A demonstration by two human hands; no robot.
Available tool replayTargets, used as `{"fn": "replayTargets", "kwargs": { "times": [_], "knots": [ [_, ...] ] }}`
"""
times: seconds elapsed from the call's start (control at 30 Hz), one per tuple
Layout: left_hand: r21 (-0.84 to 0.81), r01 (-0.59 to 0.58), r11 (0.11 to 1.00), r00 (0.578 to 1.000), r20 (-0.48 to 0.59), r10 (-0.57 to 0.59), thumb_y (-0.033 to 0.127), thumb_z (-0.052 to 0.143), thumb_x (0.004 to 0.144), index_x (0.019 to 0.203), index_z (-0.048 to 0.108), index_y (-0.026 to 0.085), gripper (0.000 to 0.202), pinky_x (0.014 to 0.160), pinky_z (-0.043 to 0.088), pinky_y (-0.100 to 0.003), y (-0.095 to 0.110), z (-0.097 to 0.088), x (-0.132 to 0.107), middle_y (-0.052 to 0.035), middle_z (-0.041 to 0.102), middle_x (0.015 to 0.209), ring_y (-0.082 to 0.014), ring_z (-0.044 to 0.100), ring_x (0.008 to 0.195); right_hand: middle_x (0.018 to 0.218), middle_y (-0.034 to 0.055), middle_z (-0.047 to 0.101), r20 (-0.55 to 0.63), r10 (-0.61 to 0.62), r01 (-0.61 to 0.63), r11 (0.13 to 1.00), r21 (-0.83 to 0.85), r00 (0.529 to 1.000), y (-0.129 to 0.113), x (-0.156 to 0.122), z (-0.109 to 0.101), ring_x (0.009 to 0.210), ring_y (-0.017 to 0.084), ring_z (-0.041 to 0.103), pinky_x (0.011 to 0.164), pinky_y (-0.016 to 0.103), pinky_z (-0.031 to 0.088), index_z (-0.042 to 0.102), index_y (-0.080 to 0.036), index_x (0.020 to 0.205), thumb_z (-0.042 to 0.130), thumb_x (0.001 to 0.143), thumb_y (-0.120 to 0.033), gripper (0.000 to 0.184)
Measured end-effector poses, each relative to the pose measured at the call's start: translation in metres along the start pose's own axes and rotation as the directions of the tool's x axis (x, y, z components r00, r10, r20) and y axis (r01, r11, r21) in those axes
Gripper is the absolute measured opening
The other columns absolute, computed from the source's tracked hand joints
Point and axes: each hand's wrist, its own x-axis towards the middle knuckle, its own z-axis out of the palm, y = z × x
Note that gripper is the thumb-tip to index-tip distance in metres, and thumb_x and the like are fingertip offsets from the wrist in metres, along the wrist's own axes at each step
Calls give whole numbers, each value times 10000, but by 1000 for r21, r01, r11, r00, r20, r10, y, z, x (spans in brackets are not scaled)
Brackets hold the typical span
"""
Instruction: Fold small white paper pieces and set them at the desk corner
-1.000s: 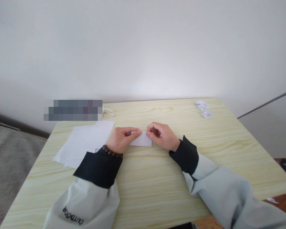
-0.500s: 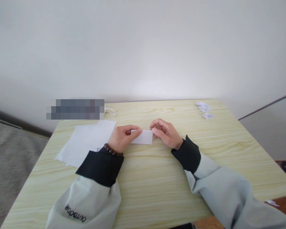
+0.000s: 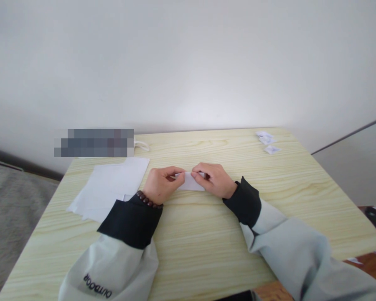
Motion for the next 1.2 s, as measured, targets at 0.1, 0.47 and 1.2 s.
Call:
{"fn": "replayTargets", "kwargs": {
  "times": [0.1, 0.47, 1.2],
  "knots": [
    [-21, 23, 1000, 1000, 9, -22, 367, 562, 719, 797, 734, 149, 289, 552, 488, -203, -2, -4, 1, -16, 712, 675, -133, 618, 573, 654, -13, 580, -36, 34, -31, 997, 77, 999, 1, 1, -1, 538, 72, 459, 533, 186, 344, 576, -165, 741, 481, 858, -235, 166],
    [-166, 49, 985, 998, 46, -41, 350, 534, 751, 821, 719, 130, 296, 592, 519, -238, -6, -9, 5, -45, 717, 701, -159, 653, 649, 589, -20, 538, 8, 166, -164, 966, 198, 986, 10, -1, -10, 500, 70, 424, 464, 181, 310, 577, -150, 695, 502, 836, -280, 207],
    [338, -416, 844, 903, 46, 427, 279, 578, 816, 813, 709, 216, 146, 765, 448, -333, -26, -3, 10, -38, 641, 818, -183, 542, 809, 760, 22, 657, -153, 118, -128, 990, -56, 981, 9, -1, 8, 607, 99, 571, 592, 213, 473, 679, -171, 817, 599, 821, -211, 90]
  ]
}}
